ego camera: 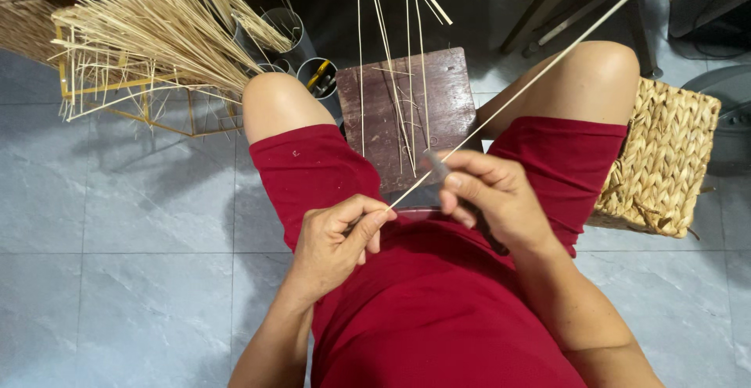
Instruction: The person sits on a low stool with a wooden board on their lap and splits thin bamboo strips into narrower slivers using a small knife, drawing each strip against the blade and setting finished slivers on the board with a pile of bamboo strips nearby.
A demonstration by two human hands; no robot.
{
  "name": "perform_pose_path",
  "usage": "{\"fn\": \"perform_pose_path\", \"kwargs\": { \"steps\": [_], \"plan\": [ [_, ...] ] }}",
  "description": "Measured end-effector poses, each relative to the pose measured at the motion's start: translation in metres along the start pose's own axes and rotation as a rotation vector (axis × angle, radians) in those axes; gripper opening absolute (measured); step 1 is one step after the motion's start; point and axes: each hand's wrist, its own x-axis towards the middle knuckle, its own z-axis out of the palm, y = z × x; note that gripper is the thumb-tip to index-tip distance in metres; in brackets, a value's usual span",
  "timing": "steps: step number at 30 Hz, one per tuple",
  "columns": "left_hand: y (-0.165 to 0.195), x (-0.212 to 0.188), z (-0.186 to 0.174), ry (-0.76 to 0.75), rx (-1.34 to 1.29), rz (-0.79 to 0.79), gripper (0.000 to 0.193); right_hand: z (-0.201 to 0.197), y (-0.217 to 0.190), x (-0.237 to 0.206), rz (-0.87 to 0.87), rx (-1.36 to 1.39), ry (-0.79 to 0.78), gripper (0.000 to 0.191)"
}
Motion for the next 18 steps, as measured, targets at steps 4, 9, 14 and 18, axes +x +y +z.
{"fn": "perform_pose_path", "kwargs": {
  "steps": [4, 9, 14, 18],
  "plan": [
    [-0.004, -0.003, -0.004, -0.015, -0.011, -0.026, 0.017, -0.013, -0.003, -0.001, -0.051, 0.031, 0.099, 0.029],
    [-0.007, -0.006, -0.015, -0.004, 0.035, -0.081, 0.018, -0.036, -0.024, -0.001, -0.177, 0.028, 0.263, 0.030],
    [-0.004, -0.001, -0.009, 0.020, -0.005, -0.091, 0.019, -0.023, -0.028, -0.005, -0.192, 0.006, 0.176, 0.045],
    [0.000, 0.009, 0.004, -0.006, -0.038, -0.091, 0.018, 0.008, -0.003, -0.006, 0.055, -0.197, -0.007, 0.043]
  ]
}}
